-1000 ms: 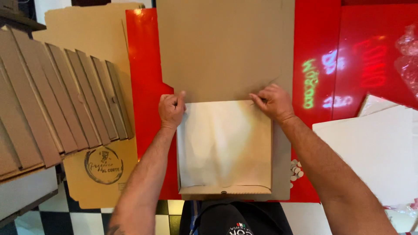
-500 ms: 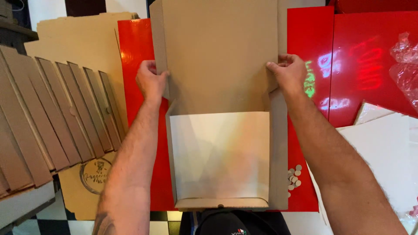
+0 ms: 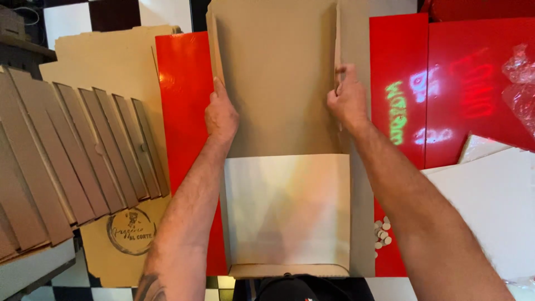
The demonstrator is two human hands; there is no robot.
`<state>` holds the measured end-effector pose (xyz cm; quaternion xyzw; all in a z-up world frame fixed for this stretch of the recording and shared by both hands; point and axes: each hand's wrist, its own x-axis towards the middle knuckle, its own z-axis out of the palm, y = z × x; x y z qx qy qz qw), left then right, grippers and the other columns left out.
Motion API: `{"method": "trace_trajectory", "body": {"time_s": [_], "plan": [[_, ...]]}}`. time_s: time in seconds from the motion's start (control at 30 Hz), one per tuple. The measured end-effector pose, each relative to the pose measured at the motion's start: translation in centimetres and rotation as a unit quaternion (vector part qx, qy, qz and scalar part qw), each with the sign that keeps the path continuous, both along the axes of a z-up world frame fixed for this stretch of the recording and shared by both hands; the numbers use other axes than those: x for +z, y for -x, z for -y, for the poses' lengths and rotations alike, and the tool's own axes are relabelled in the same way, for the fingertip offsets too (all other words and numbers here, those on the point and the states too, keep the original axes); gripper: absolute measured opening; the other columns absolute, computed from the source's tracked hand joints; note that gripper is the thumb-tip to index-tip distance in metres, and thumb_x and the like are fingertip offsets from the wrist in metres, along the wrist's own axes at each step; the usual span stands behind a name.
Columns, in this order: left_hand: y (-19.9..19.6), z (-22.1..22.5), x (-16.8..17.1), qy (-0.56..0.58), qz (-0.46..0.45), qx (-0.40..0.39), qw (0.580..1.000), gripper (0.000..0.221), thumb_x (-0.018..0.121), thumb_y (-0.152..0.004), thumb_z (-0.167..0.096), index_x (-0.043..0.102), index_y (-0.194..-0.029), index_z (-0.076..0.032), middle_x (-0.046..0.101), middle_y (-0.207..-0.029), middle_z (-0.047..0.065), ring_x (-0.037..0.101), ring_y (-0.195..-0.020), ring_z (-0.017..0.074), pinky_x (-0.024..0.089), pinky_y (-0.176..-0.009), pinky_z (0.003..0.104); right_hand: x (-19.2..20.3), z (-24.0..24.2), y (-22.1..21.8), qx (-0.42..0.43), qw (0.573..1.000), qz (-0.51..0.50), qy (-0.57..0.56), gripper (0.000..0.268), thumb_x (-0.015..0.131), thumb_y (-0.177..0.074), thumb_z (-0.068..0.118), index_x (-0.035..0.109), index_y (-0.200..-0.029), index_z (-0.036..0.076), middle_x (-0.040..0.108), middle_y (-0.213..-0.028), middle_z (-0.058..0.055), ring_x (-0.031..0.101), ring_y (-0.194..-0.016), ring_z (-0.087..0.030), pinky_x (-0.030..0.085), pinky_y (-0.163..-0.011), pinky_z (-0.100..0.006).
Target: The person repeatedly assembles flat cardboard pizza boxes by folding the side flaps, inserting a white paper liner, closing the lid, and stacking the finished boxes on a red counter. The process is repeated multiple times in a consistent sequence.
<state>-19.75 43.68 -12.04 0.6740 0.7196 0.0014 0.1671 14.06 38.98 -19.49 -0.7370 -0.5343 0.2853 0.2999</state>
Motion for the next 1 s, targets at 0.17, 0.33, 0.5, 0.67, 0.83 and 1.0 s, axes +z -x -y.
{"method": "trace_trajectory", "body": {"time_s": [0.17, 0.33, 0.5, 0.67, 0.83, 1.0], "plan": [[3.3, 0.4, -1.5, -0.031, 0.042, -0.015, 0.999, 0.073, 0.056, -0.091, -0.002, 0.029, -0.159, 0.004, 0.062, -0.118, 0.029, 0.068, -0.095, 0.0448, 0.055, -0.084, 0.052, 0.6, 0.3, -1.9, 0.032, 0.999, -0.033, 0.022, 0.083, 0.073, -0.085, 0.01, 0.04, -0.16, 0.004, 0.063, -0.072, -0.008, 0.059, -0.064, -0.017, 0.052, -0.062, -0.036], [5.7, 4.0, 1.4, -0.139, 0.208, -0.064, 0.966, 0.05, 0.061, -0.096, -0.01, 0.058, -0.146, -0.001, 0.072, -0.116, 0.024, 0.072, -0.106, 0.0382, 0.057, -0.092, 0.044, 1.6, 5.9, -4.1, -0.054, 0.918, -0.378, 0.109, 0.057, 0.076, -0.096, 0.025, 0.067, -0.133, -0.017, 0.074, -0.103, -0.007, 0.067, -0.088, -0.015, 0.056, -0.077, -0.034], [8.6, 9.8, 0.6, 0.005, 0.398, 0.141, 0.906, 0.035, 0.068, -0.106, -0.029, 0.071, -0.124, 0.002, 0.073, -0.113, 0.017, 0.067, -0.102, 0.0278, 0.056, -0.09, 0.038, 10.5, 12.8, 0.5, -0.183, 0.726, -0.651, 0.126, 0.062, 0.052, -0.096, 0.053, 0.06, -0.135, 0.005, 0.067, -0.132, -0.009, 0.067, -0.116, -0.02, 0.059, -0.095, -0.032], [8.2, 16.7, 2.8, 0.105, 0.622, 0.195, 0.752, 0.041, 0.05, -0.106, -0.016, 0.058, -0.143, 0.0, 0.064, -0.138, 0.014, 0.064, -0.123, 0.0227, 0.052, -0.104, 0.036, 5.6, 18.4, 1.6, -0.173, 0.746, -0.63, 0.132, 0.041, 0.061, -0.091, 0.018, 0.061, -0.131, 0.009, 0.063, -0.121, -0.009, 0.063, -0.106, -0.024, 0.058, -0.086, -0.037], [7.6, 18.7, 5.2, 0.131, 0.716, 0.237, 0.643, 0.057, 0.046, -0.088, -0.001, 0.053, -0.143, -0.01, 0.064, -0.135, 0.01, 0.065, -0.111, 0.0303, 0.057, -0.093, 0.045, 7.2, 19.2, 2.4, -0.103, 0.798, -0.587, 0.083, 0.058, 0.057, -0.074, -0.014, 0.064, -0.125, 0.014, 0.068, -0.125, -0.004, 0.068, -0.111, -0.02, 0.059, -0.088, -0.032], [8.7, 19.3, 4.9, 0.043, 0.662, 0.204, 0.72, 0.061, 0.064, -0.086, 0.008, 0.054, -0.142, -0.013, 0.065, -0.135, 0.009, 0.066, -0.12, 0.0214, 0.062, -0.097, 0.036, 12.1, 18.8, 4.5, -0.163, 0.736, -0.654, 0.054, 0.026, 0.064, -0.098, 0.0, 0.064, -0.119, 0.015, 0.072, -0.106, -0.005, 0.072, -0.094, -0.023, 0.062, -0.079, -0.041]]}}
